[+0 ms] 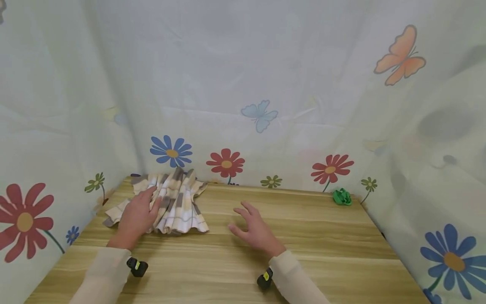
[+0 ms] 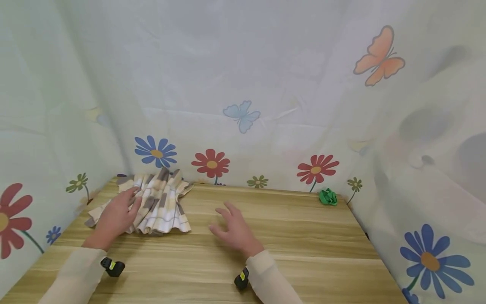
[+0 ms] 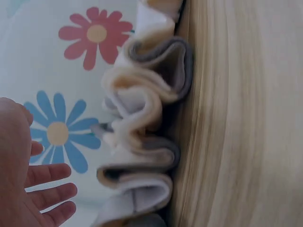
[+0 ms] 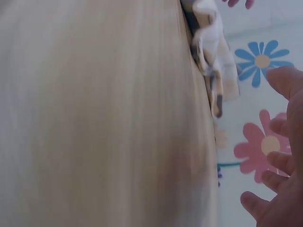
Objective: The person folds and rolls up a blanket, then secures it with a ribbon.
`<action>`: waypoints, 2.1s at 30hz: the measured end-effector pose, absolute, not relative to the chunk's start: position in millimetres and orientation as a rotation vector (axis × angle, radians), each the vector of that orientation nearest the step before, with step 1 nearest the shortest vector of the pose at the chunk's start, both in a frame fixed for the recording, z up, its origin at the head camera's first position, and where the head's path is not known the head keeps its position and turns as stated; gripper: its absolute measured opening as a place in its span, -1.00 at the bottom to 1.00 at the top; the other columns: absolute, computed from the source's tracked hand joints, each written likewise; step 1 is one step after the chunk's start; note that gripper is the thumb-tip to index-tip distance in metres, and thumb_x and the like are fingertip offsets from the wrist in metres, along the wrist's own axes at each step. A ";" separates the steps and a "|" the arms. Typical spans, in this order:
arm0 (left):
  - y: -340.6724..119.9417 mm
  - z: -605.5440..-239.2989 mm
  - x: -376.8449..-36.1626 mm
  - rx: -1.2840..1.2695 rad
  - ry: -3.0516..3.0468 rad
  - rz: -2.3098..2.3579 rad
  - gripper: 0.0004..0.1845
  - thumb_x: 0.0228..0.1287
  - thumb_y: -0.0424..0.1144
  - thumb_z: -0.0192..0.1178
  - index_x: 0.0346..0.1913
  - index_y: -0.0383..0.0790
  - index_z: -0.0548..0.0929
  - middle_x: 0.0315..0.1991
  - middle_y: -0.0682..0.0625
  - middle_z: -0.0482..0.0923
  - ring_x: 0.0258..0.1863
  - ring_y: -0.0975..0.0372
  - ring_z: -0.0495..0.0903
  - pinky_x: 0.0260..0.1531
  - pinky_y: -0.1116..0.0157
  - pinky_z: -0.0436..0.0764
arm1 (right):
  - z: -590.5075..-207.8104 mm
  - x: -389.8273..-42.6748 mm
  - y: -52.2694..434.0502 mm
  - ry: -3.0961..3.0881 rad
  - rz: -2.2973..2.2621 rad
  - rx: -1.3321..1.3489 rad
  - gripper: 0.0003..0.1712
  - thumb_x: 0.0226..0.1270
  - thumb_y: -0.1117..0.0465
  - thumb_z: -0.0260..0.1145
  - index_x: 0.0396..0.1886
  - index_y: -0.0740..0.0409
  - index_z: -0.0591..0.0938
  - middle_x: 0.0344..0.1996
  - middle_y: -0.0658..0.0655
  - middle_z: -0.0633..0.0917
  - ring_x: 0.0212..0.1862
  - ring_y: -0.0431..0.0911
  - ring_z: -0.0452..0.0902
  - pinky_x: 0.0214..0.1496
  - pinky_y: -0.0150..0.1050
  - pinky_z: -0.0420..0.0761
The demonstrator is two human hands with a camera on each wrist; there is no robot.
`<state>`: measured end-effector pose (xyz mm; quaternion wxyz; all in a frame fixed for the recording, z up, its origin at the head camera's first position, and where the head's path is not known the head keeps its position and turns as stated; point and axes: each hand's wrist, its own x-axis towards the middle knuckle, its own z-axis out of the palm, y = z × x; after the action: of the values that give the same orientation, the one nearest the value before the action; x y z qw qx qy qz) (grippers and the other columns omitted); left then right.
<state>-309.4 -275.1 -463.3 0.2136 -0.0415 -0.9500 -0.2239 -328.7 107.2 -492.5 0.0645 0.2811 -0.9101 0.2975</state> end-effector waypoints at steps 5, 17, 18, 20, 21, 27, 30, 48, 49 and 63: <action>-295.8 -469.5 -311.3 -0.086 -2.671 -0.662 -0.38 0.66 0.00 -0.13 0.47 -0.45 0.29 0.28 -0.51 0.43 0.24 -0.41 0.42 0.16 -0.35 0.42 | -497.9 -322.7 92.0 -2.793 1.001 0.844 -0.28 0.46 -0.30 0.23 0.40 0.03 0.51 0.53 0.18 0.35 0.53 0.11 0.28 0.48 0.13 0.38; -333.8 -482.0 -326.9 0.059 -2.747 -0.687 -0.42 0.58 -0.07 0.01 0.37 -0.53 0.39 0.19 -0.55 0.47 0.14 -0.39 0.50 0.07 -0.30 0.49 | -505.5 -317.7 66.9 -2.714 1.447 0.746 -0.45 0.44 -0.12 0.35 0.22 0.16 0.64 0.24 0.11 0.63 0.27 0.03 0.59 0.30 -0.02 0.59; -337.9 -482.0 -327.7 0.065 -2.749 -0.691 -0.42 0.58 -0.09 0.01 0.35 -0.56 0.39 0.18 -0.57 0.47 0.13 -0.40 0.50 0.06 -0.30 0.49 | -505.3 -317.3 64.4 -2.705 1.493 0.731 -0.46 0.44 -0.11 0.36 0.21 0.17 0.65 0.21 0.11 0.65 0.24 0.03 0.62 0.27 -0.05 0.61; -346.3 -482.2 -328.6 0.088 -2.759 -0.687 -0.42 0.57 -0.11 0.00 0.33 -0.60 0.39 0.18 -0.59 0.46 0.12 -0.41 0.50 0.04 -0.31 0.50 | -502.9 -316.3 58.1 -2.691 1.580 0.698 -0.47 0.43 -0.08 0.38 0.19 0.18 0.66 0.18 0.13 0.68 0.19 0.04 0.66 0.22 -0.07 0.65; -350.7 -482.8 -329.0 0.099 -2.762 -0.676 -0.43 0.57 -0.12 -0.01 0.32 -0.61 0.39 0.17 -0.59 0.46 0.11 -0.42 0.49 0.04 -0.31 0.50 | -501.5 -316.0 54.6 -2.689 1.609 0.680 -0.48 0.42 -0.08 0.39 0.19 0.17 0.66 0.16 0.13 0.69 0.17 0.03 0.67 0.19 -0.09 0.66; -367.9 -486.2 -330.3 0.167 -2.776 -0.559 -0.51 0.49 -0.27 -0.13 0.22 -0.65 0.45 0.13 -0.59 0.50 0.06 -0.45 0.51 0.02 -0.32 0.50 | -492.4 -316.5 30.1 -2.685 1.784 0.520 -0.45 0.35 -0.08 0.45 0.19 0.15 0.68 0.12 0.14 0.72 0.04 -0.09 0.69 0.01 -0.20 0.70; -370.0 -488.0 -330.1 0.189 -2.802 -0.552 -0.52 0.40 -0.35 -0.14 0.21 -0.65 0.46 0.12 -0.59 0.52 0.04 -0.45 0.52 0.00 -0.31 0.52 | -490.8 -316.7 19.1 -2.673 1.876 0.397 -0.45 0.33 -0.08 0.46 0.17 0.15 0.69 0.07 0.10 0.73 -0.01 -0.14 0.68 -0.02 -0.22 0.70; -386.3 -497.6 -339.4 0.197 -2.888 -0.609 -0.48 0.41 -0.26 -0.04 0.18 -0.72 0.47 0.13 -0.62 0.48 0.08 -0.46 0.48 0.07 -0.31 0.49 | -491.7 -340.2 -32.2 -2.611 1.854 0.191 -0.59 0.30 0.13 0.50 0.08 0.22 0.72 0.09 0.23 0.71 0.05 -0.06 0.64 0.02 -0.19 0.67; -387.3 -497.2 -339.7 0.186 -2.886 -0.600 -0.51 0.40 -0.29 -0.04 0.15 -0.72 0.48 0.11 -0.62 0.49 0.07 -0.46 0.50 0.06 -0.30 0.50 | -491.2 -341.1 -34.1 -2.629 1.834 0.192 -0.58 0.30 0.14 0.50 0.08 0.22 0.71 0.11 0.26 0.70 0.06 -0.03 0.64 0.05 -0.16 0.67; -390.5 -487.1 -336.5 0.369 -2.963 -0.564 -0.63 0.27 -0.31 0.13 -0.04 -0.63 0.59 -0.08 -0.56 0.58 -0.17 -0.37 0.58 -0.24 -0.21 0.57 | -485.1 -348.7 -45.7 -2.789 1.702 0.123 -0.43 0.14 0.20 0.61 0.15 0.20 0.63 -0.10 0.16 0.71 -0.21 -0.12 0.59 -0.17 -0.19 0.65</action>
<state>-336.5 -390.5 -487.1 0.0512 0.1214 -0.9738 -0.1853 -348.7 -45.7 -485.1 -0.0639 0.0376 -0.8512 0.5195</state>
